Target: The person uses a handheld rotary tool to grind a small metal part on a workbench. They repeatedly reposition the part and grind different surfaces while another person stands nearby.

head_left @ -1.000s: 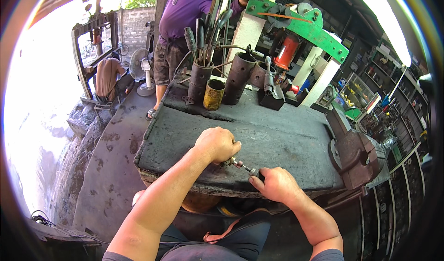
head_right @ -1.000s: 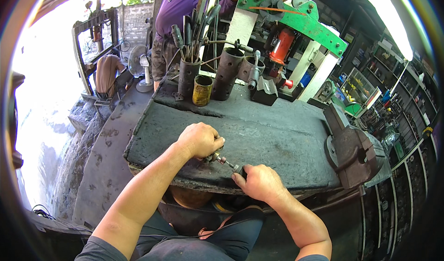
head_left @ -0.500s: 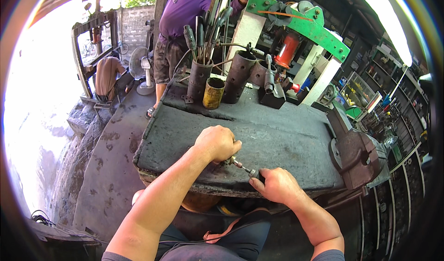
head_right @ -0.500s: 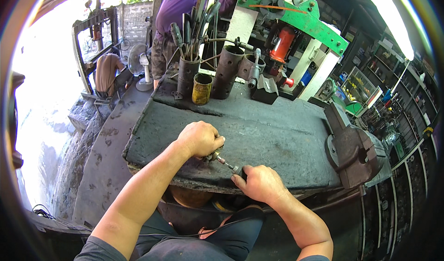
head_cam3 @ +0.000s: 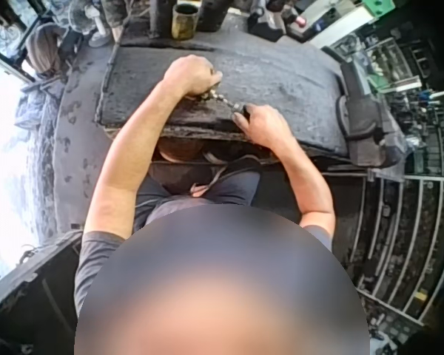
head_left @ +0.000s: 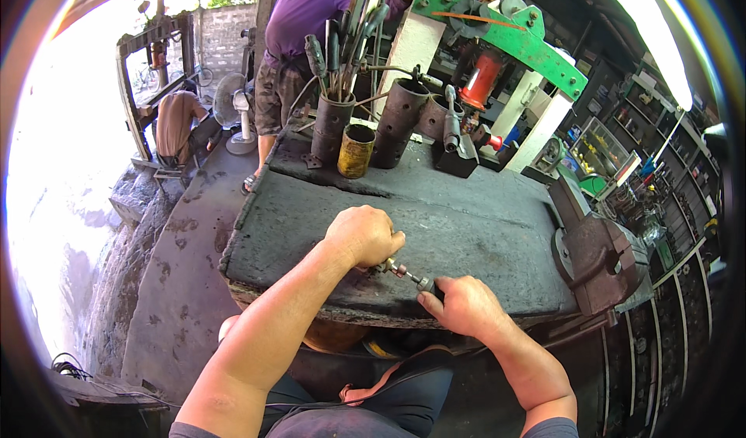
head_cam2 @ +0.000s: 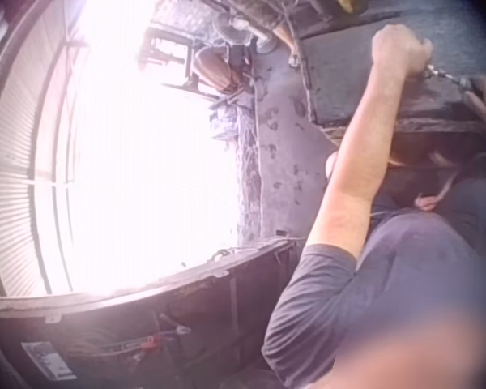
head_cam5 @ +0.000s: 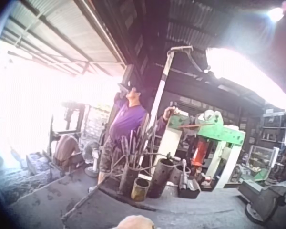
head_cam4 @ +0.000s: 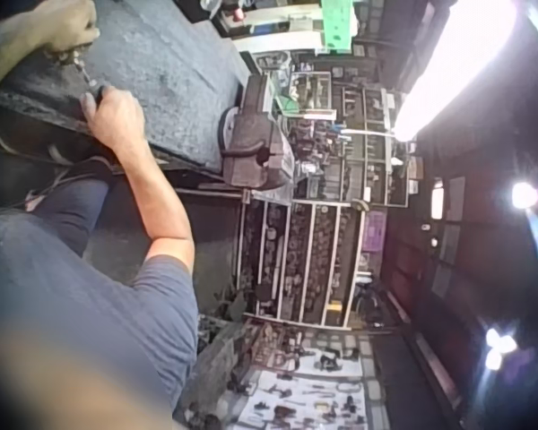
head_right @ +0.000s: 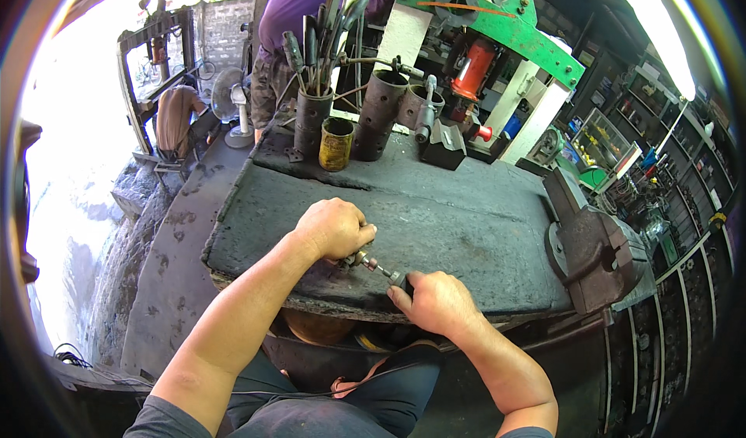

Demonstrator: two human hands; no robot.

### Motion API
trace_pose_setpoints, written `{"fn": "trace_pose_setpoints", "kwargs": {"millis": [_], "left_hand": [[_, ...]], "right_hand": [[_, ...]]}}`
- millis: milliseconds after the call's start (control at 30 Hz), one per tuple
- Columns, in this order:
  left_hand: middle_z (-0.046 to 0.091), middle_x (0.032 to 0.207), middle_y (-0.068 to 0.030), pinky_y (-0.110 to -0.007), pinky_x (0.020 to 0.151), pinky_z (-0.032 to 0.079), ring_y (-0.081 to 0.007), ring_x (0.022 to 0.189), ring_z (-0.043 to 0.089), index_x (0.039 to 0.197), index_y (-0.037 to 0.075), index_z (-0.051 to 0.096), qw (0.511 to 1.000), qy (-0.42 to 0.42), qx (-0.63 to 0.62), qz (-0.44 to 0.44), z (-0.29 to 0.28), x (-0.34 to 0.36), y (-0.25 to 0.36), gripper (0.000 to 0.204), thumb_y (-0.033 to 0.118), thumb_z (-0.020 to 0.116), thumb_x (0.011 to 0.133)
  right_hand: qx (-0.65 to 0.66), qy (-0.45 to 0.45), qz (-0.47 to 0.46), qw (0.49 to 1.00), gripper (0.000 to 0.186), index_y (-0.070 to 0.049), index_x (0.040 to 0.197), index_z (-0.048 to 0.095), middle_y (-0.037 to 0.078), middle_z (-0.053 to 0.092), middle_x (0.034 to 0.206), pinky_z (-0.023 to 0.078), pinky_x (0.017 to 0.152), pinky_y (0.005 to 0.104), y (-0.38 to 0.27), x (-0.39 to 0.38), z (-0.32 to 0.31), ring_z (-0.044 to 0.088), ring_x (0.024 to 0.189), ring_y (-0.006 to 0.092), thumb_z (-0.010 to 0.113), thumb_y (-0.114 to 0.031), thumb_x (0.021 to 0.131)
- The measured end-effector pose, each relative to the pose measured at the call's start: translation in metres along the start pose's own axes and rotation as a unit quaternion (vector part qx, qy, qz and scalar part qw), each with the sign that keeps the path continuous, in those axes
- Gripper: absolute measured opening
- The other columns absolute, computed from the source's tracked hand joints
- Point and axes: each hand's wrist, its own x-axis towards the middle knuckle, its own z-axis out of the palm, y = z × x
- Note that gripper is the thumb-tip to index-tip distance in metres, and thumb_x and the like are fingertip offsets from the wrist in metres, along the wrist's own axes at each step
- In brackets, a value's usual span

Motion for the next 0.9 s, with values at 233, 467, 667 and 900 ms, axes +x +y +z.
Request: {"fn": "trace_pose_setpoints", "kwargs": {"millis": [233,467,667,900], "left_hand": [[0.089,0.108,-0.0206,-0.055,0.107,0.066,-0.0448,0.110,0.084,0.108,0.010,0.095,1.000,0.000,-0.003,0.003,-0.001,0.000,0.000,0.051,0.052,0.066,0.105],[0.089,0.108,-0.0211,-0.055,0.108,0.066,-0.0445,0.111,0.085,0.108,0.009,0.095,1.000,0.001,-0.003,-0.002,-0.001,0.001,0.002,0.051,0.051,0.065,0.105],[0.089,0.105,-0.0209,-0.055,0.107,0.066,-0.0447,0.108,0.085,0.105,0.010,0.095,1.000,-0.002,-0.003,-0.004,-0.002,0.001,0.002,0.050,0.051,0.066,0.104],[0.089,0.106,-0.0211,-0.055,0.107,0.066,-0.0453,0.109,0.084,0.105,0.010,0.095,1.000,-0.001,-0.005,-0.001,0.000,0.002,0.000,0.051,0.052,0.066,0.105]], "right_hand": [[0.006,0.002,0.006,1.000,0.058,0.000,0.103,0.081,0.029,0.081,0.088,0.065,0.085,0.0645,0.004,-0.002,0.003,0.080,0.091,0.0554,0.074,-0.058,0.113],[0.007,0.008,-0.016,1.000,0.059,0.000,0.102,0.080,0.029,0.081,0.087,0.066,0.084,0.0643,-0.001,-0.002,0.006,0.081,0.090,0.0548,0.074,-0.058,0.113],[-0.002,0.013,-0.018,1.000,0.059,0.000,0.101,0.080,0.028,0.081,0.086,0.066,0.084,0.0643,0.000,-0.002,0.005,0.081,0.089,0.0545,0.075,-0.057,0.113],[0.003,0.028,-0.035,0.999,0.053,-0.001,0.097,0.078,0.028,0.077,0.079,0.062,0.079,0.0649,0.001,-0.004,0.010,0.077,0.084,0.0557,0.079,-0.052,0.112]]}}
